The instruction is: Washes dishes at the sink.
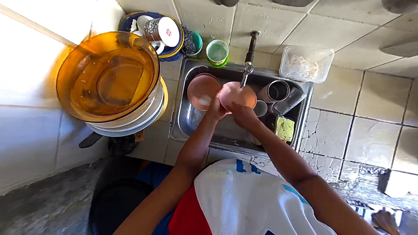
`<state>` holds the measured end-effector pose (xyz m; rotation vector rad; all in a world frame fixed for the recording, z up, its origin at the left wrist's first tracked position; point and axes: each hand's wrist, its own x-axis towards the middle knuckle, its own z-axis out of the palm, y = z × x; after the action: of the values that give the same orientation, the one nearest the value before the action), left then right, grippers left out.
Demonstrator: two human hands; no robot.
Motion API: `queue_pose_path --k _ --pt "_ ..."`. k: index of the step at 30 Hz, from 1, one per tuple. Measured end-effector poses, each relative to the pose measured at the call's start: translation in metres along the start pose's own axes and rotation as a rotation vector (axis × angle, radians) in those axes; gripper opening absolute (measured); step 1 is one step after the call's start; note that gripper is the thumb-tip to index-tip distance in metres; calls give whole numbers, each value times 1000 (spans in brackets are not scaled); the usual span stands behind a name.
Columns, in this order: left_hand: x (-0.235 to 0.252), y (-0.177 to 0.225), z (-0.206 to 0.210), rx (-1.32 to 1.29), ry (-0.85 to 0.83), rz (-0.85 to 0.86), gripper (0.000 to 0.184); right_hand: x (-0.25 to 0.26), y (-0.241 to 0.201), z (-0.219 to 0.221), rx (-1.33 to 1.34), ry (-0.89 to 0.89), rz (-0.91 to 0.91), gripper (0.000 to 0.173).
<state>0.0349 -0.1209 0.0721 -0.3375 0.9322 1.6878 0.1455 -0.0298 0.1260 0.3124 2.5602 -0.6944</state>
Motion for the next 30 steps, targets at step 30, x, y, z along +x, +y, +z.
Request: queue_pose_path --k 30 --pt "30 16 -9 201 -9 220 48 68 31 35 143 189 -297 55"
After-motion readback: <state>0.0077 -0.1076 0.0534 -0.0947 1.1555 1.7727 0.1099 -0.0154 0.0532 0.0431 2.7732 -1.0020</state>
